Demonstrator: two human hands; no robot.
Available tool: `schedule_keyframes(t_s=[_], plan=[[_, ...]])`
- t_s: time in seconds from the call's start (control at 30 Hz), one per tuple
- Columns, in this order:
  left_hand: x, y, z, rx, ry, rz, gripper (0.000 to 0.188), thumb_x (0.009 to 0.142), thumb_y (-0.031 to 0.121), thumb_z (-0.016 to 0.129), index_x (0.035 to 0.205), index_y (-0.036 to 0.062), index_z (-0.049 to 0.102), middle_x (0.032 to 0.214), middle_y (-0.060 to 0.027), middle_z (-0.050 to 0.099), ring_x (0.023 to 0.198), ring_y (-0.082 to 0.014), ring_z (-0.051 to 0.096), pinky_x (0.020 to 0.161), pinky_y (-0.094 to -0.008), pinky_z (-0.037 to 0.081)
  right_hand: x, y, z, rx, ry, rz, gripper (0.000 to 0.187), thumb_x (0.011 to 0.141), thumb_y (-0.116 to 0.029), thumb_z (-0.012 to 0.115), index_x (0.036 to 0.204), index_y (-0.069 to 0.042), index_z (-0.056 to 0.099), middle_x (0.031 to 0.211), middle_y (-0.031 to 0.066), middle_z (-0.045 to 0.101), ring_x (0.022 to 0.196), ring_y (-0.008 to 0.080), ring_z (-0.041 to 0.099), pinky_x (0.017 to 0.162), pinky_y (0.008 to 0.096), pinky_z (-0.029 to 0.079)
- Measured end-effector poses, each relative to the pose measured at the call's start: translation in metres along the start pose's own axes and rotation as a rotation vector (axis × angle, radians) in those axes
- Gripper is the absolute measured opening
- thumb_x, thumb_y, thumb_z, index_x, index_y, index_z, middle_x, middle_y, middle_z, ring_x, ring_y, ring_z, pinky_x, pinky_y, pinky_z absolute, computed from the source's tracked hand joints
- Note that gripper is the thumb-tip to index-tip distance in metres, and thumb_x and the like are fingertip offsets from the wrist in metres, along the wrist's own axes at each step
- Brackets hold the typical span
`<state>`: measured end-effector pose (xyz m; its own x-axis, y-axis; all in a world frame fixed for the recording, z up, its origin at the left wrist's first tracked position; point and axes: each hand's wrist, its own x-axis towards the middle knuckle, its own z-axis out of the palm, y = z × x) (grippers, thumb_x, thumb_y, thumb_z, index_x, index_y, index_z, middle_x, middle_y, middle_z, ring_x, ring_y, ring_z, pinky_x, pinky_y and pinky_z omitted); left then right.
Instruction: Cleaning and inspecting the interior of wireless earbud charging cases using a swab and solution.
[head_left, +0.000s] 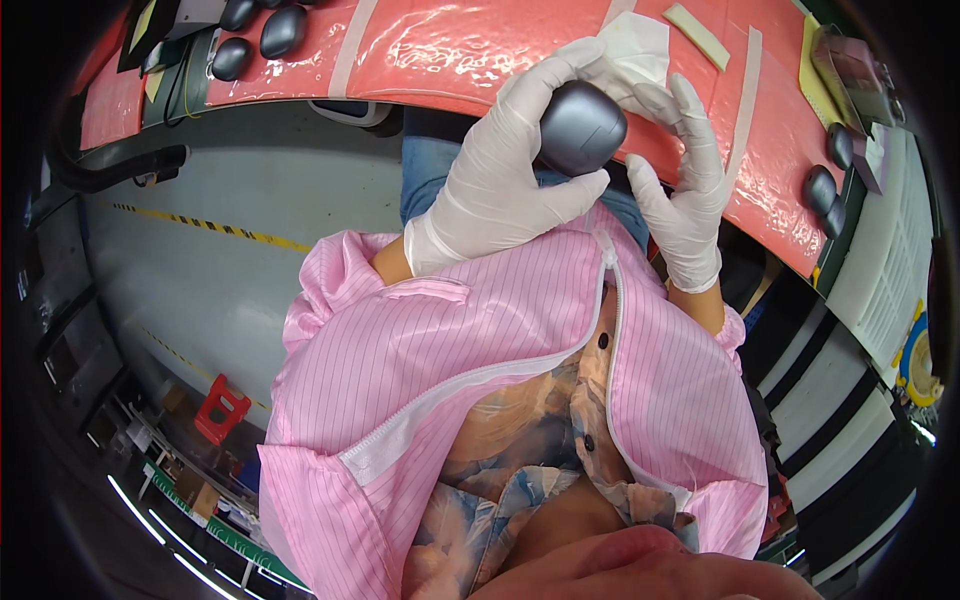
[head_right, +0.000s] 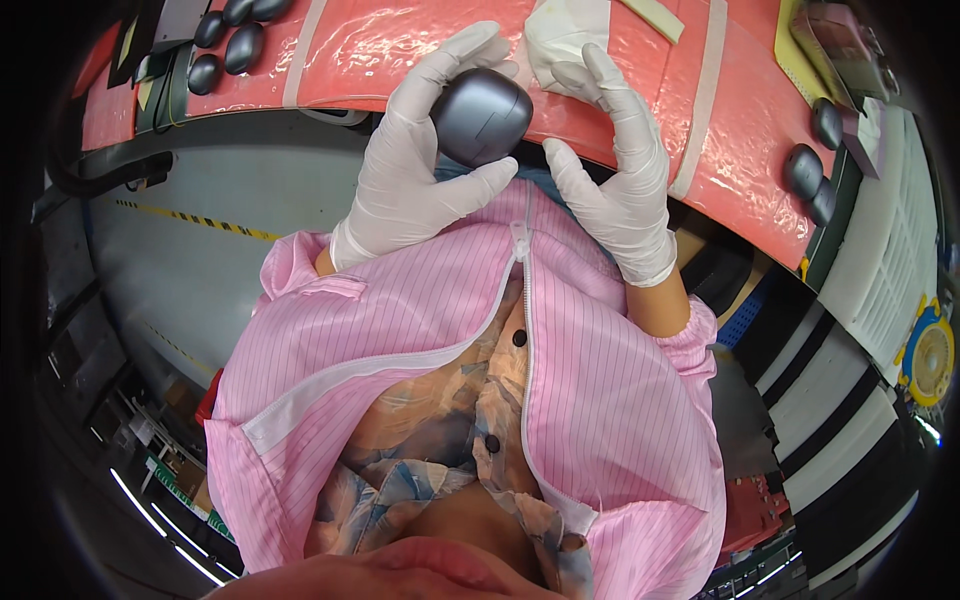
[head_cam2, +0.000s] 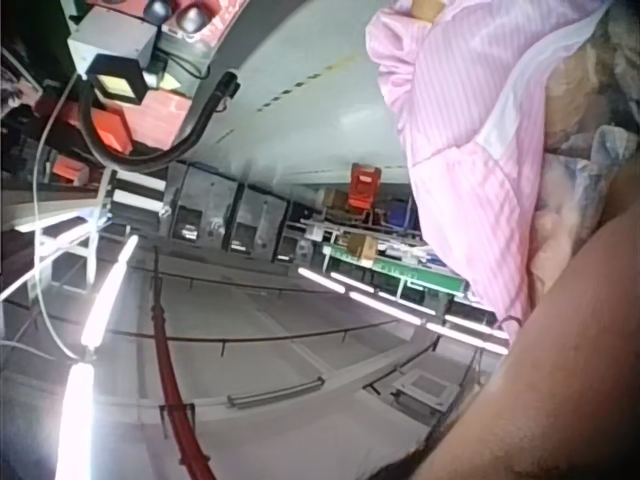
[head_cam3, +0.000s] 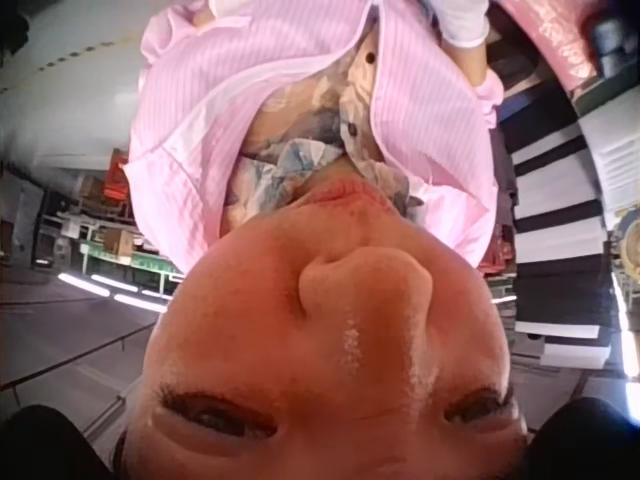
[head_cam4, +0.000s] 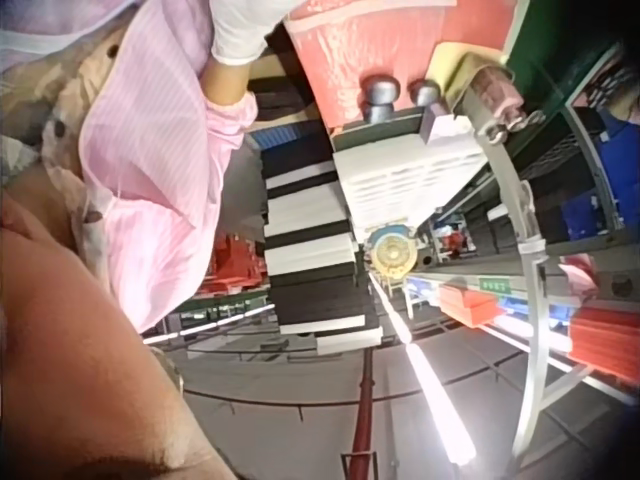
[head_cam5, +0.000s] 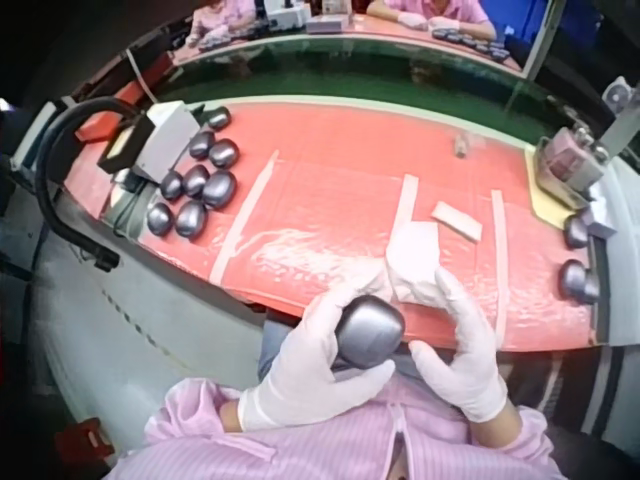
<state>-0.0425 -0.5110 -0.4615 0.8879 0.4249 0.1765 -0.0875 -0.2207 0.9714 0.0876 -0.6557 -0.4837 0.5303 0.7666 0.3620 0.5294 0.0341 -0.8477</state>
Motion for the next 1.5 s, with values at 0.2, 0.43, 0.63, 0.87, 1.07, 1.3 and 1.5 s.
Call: schedule_keyframes(t_s=[0.2,0.43,0.63,0.87,1.07,1.3,1.5], plan=[[0.005,0.004,0.012,-0.527,-0.243,-0.320,0.077,0.082,0.011,0.068,0.144,0.0016,0.023,0.139,-0.0154,0.041,0.120,-0.0187,0.048,0.096,-0.0276,0.042,0.006,-0.017,-0.019,-0.237,-0.127,-0.281,0.051,0.063,-0.001,0.074,0.113,-0.005,0.063,0.116,0.0150,0.061,0.108,0.0279,0.059,0.096,0.0422,0.043],[0.021,-0.002,0.025,-0.638,-0.314,-0.446,0.068,0.090,0.018,0.060,0.145,0.0027,0.023,0.141,-0.0153,0.039,0.118,-0.0191,0.049,0.095,-0.0268,0.041,-0.008,0.018,-0.086,-0.589,0.413,0.080,0.036,0.074,-0.009,0.073,0.108,-0.001,0.063,0.095,0.0116,0.062,0.087,0.0240,0.060,0.080,0.0334,0.047],[0.026,-0.008,0.034,-0.570,-0.341,-0.492,0.052,0.093,0.005,0.053,0.140,0.0018,0.032,0.132,-0.0139,0.049,0.113,-0.0161,0.052,0.091,-0.0264,0.042,-0.005,0.053,-0.129,-1.123,0.395,0.063,0.035,0.080,-0.023,0.070,0.108,-0.004,0.063,0.100,0.0100,0.065,0.106,0.0286,0.055,0.102,0.0459,0.034],[0.033,-0.011,0.033,-0.533,-0.309,-0.619,0.054,0.092,0.008,0.056,0.139,0.0016,0.033,0.132,-0.0162,0.049,0.107,-0.0193,0.059,0.080,-0.0252,0.049,-0.025,0.056,-0.133,-0.950,0.449,0.152,0.063,0.077,-0.025,0.069,0.132,-0.005,0.047,0.120,0.0107,0.060,0.132,0.0317,0.036,0.111,0.0598,0.009],[0.038,-0.012,0.034,-0.494,-0.328,-0.615,0.054,0.092,0.012,0.057,0.139,0.0008,0.033,0.130,-0.0170,0.051,0.102,-0.0194,0.062,0.071,-0.0215,0.052,-0.038,0.055,-0.141,-0.809,0.527,0.125,0.062,0.075,-0.014,0.065,0.133,-0.004,0.046,0.119,0.0108,0.060,0.133,0.0304,0.035,0.112,0.0545,0.010],[0.033,-0.021,0.027,-0.554,-0.366,-0.520,0.049,0.092,0.014,0.058,0.135,-0.0024,0.040,0.116,-0.0148,0.059,0.090,-0.0154,0.062,0.066,-0.0200,0.052,-0.024,0.044,-0.138,-0.896,0.408,0.112,0.064,0.071,-0.018,0.071,0.130,-0.004,0.049,0.120,0.0108,0.059,0.125,0.0318,0.042,0.109,0.0514,0.019],[0.028,-0.022,0.027,-0.460,-0.369,-0.519,0.048,0.092,0.011,0.057,0.135,-0.0016,0.040,0.116,-0.0139,0.059,0.091,-0.0137,0.062,0.066,-0.0195,0.051,0.007,0.052,-0.135,-1.022,0.237,0.107,0.042,0.075,-0.020,0.069,0.115,-0.012,0.062,0.107,0.0073,0.061,0.106,0.0261,0.054,0.107,0.0503,0.026]])
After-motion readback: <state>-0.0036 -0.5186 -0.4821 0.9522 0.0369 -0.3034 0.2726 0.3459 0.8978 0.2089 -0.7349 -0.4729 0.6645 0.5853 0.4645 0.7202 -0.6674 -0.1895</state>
